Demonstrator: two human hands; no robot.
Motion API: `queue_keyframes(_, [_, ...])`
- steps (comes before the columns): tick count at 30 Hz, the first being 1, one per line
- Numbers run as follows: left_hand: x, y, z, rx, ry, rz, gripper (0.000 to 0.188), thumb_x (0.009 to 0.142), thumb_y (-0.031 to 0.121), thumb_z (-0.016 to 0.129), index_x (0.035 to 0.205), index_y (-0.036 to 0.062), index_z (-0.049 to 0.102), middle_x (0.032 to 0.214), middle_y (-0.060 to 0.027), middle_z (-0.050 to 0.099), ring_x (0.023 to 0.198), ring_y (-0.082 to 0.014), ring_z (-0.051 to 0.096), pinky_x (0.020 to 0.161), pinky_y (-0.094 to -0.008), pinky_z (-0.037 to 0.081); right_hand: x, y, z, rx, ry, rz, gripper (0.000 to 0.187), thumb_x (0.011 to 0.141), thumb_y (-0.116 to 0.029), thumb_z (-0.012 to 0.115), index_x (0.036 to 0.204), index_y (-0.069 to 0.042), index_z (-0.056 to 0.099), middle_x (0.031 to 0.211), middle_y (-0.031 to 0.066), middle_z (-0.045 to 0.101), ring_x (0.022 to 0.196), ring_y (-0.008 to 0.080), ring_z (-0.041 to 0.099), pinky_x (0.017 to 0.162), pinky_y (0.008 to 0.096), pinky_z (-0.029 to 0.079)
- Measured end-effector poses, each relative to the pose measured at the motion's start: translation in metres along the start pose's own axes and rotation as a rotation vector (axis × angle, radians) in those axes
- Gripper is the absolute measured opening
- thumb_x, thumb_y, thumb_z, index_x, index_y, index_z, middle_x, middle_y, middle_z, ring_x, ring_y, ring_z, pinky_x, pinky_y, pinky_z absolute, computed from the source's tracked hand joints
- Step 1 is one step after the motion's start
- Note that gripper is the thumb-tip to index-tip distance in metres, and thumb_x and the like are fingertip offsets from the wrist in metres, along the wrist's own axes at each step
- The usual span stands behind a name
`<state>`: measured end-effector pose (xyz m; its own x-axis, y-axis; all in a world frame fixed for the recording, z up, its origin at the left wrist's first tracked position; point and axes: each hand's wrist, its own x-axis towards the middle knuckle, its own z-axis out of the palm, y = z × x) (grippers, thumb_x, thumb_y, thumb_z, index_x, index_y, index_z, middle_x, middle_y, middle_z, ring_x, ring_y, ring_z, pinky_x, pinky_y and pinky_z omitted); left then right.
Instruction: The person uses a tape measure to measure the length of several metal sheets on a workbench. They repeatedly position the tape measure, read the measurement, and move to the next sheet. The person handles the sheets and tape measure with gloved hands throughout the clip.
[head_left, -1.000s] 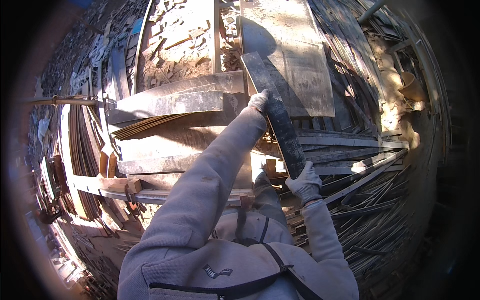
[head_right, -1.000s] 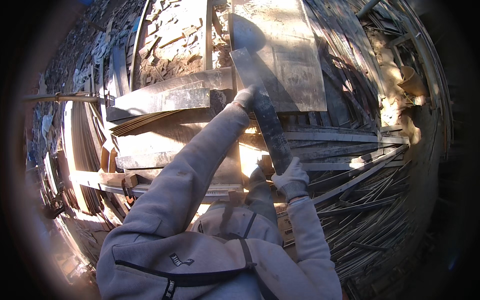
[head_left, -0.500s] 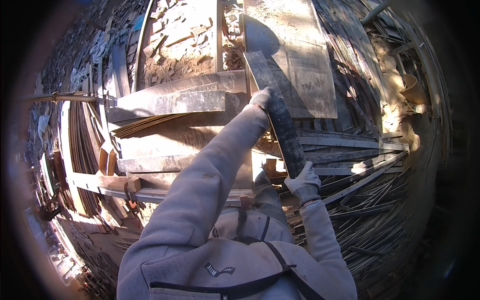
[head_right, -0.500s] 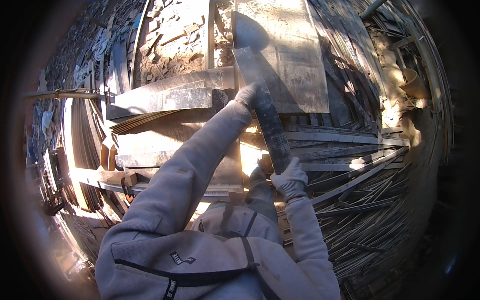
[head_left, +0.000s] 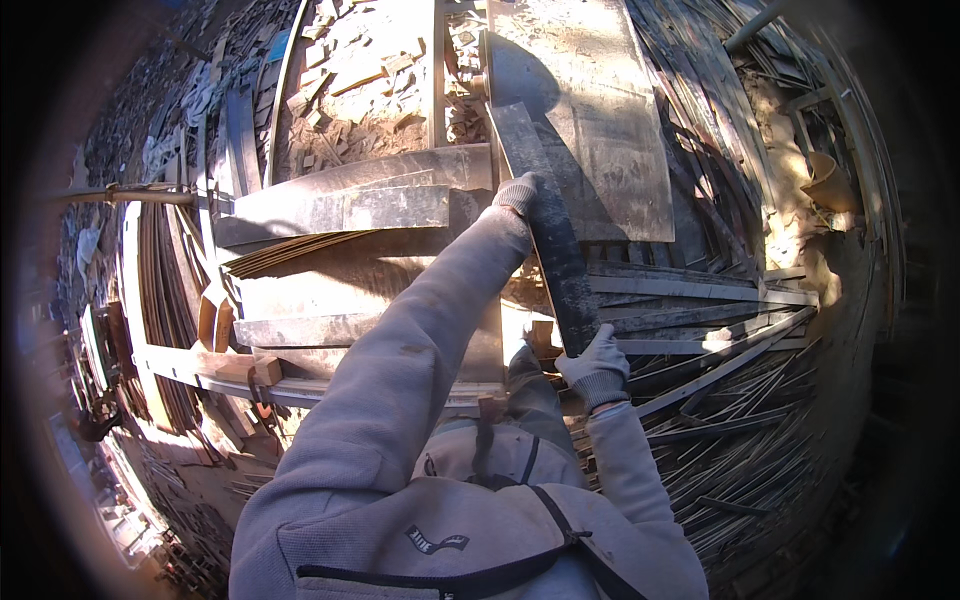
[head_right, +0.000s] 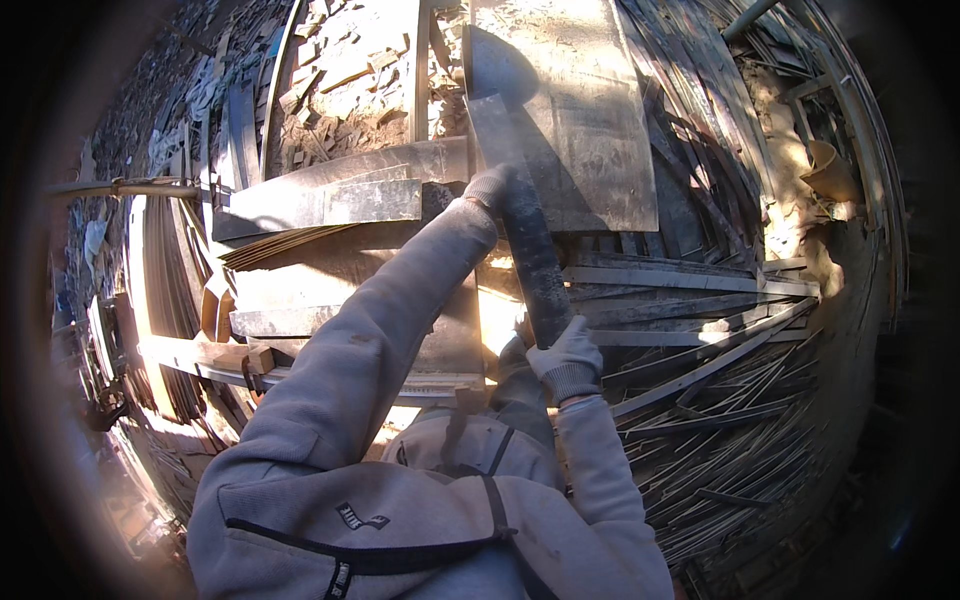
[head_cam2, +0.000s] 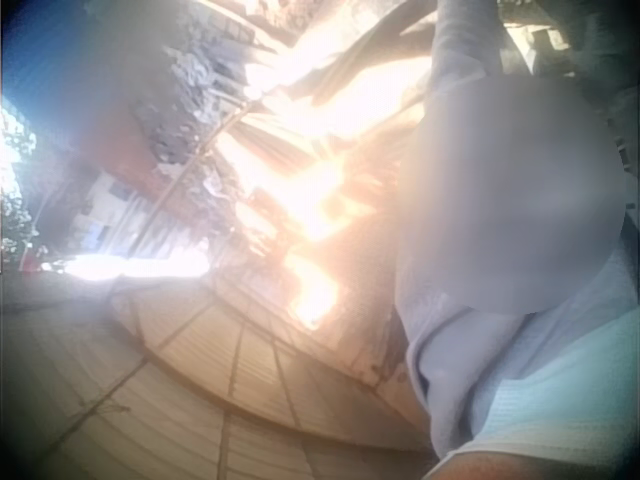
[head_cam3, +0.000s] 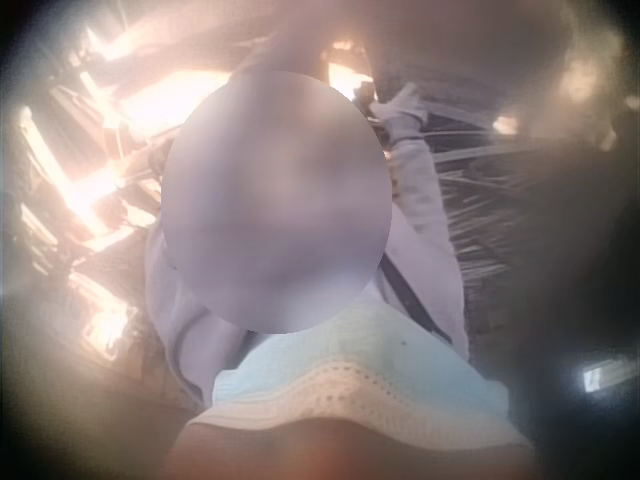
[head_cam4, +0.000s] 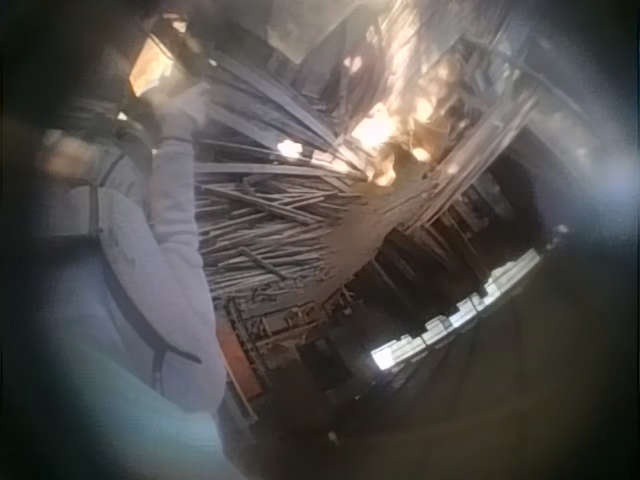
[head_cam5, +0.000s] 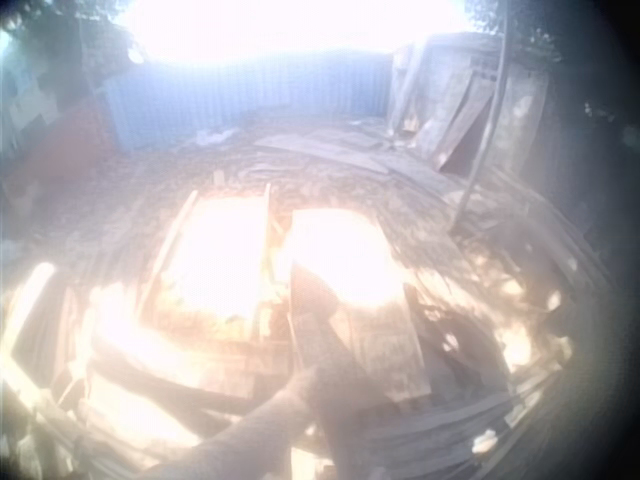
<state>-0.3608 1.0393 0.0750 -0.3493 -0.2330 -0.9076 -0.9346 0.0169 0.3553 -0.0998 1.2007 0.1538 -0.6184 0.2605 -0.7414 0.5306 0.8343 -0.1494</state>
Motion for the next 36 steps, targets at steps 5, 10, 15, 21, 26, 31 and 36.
queue_keyframes(5, [0.027,-0.005,-0.011,-0.121,-0.229,0.062,0.036,0.104,0.028,0.055,0.117,-0.0023,0.07,0.099,-0.0197,0.076,0.088,-0.031,0.076,0.079,-0.0447,0.062,-0.002,-0.01,0.004,-0.007,0.016,-0.004,0.081,0.076,-0.042,0.086,0.133,0.001,0.047,0.125,0.0249,0.067,0.116,0.0411,0.072,0.099,0.0492,0.058])
queue_keyframes(10, [0.053,-0.01,-0.013,-0.377,-0.424,0.095,0.032,0.105,0.022,0.052,0.107,-0.0022,0.072,0.094,-0.0165,0.076,0.085,-0.0264,0.076,0.074,-0.041,0.062,-0.002,-0.018,0.013,0.038,-0.018,-0.024,0.083,0.077,-0.047,0.085,0.133,0.001,0.045,0.126,0.0275,0.067,0.114,0.0423,0.072,0.098,0.0501,0.058])
queue_keyframes(15, [0.091,-0.004,-0.022,-0.125,-0.384,0.148,0.035,0.101,0.029,0.06,0.108,-0.0022,0.075,0.097,-0.0167,0.078,0.088,-0.0277,0.078,0.076,-0.04,0.062,-0.008,-0.042,0.024,0.023,0.027,-0.049,0.083,0.08,-0.047,0.081,0.133,0.001,0.04,0.119,0.0276,0.07,0.109,0.0439,0.074,0.095,0.0534,0.059])
queue_keyframes(21, [0.077,0.032,-0.031,0.251,-0.1,0.386,0.042,0.096,0.037,0.071,0.109,-0.0023,0.078,0.1,-0.017,0.081,0.091,-0.0292,0.08,0.079,-0.0388,0.063,-0.012,-0.053,0.021,0.142,0.03,-0.071,0.079,0.078,-0.044,0.08,0.129,0.001,0.041,0.113,0.0287,0.073,0.105,0.0462,0.075,0.093,0.0521,0.059])
queue_keyframes(26, [-0.071,-0.058,-0.042,0.392,0.342,0.669,0.072,0.101,0.064,0.056,0.118,-0.0029,0.075,0.11,-0.0265,0.077,0.113,-0.0383,0.074,0.1,-0.0448,0.054,-0.053,0.041,0.06,0.256,0.158,-0.168,0.087,0.074,-0.041,0.088,0.14,-0.004,0.044,0.12,0.0253,0.073,0.107,0.0436,0.075,0.093,0.0519,0.059])
queue_keyframes(31, [-0.167,-0.224,-0.117,-0.073,0.238,0.441,0.058,0.111,0.052,0.055,0.122,-0.0031,0.069,0.107,-0.0212,0.077,0.102,-0.0313,0.076,0.087,-0.0394,0.057,-0.049,0.146,0.083,-0.012,0.458,-0.805,0.109,0.069,-0.029,0.091,0.157,0.0,0.035,0.125,0.0244,0.061,0.11,0.0451,0.066,0.095,0.0548,0.054])
queue_keyframes(36, [-0.124,-0.317,-0.235,-0.348,0.299,0.058,0.068,0.11,0.056,0.051,0.13,-0.0085,0.063,0.114,-0.0192,0.074,0.088,-0.035,0.078,0.071,-0.0464,0.069,-0.017,0.078,0.09,-0.275,0.315,-1.16,0.112,0.069,-0.037,0.092,0.157,0.001,0.036,0.133,0.0228,0.059,0.121,0.0416,0.06,0.104,0.0517,0.049])
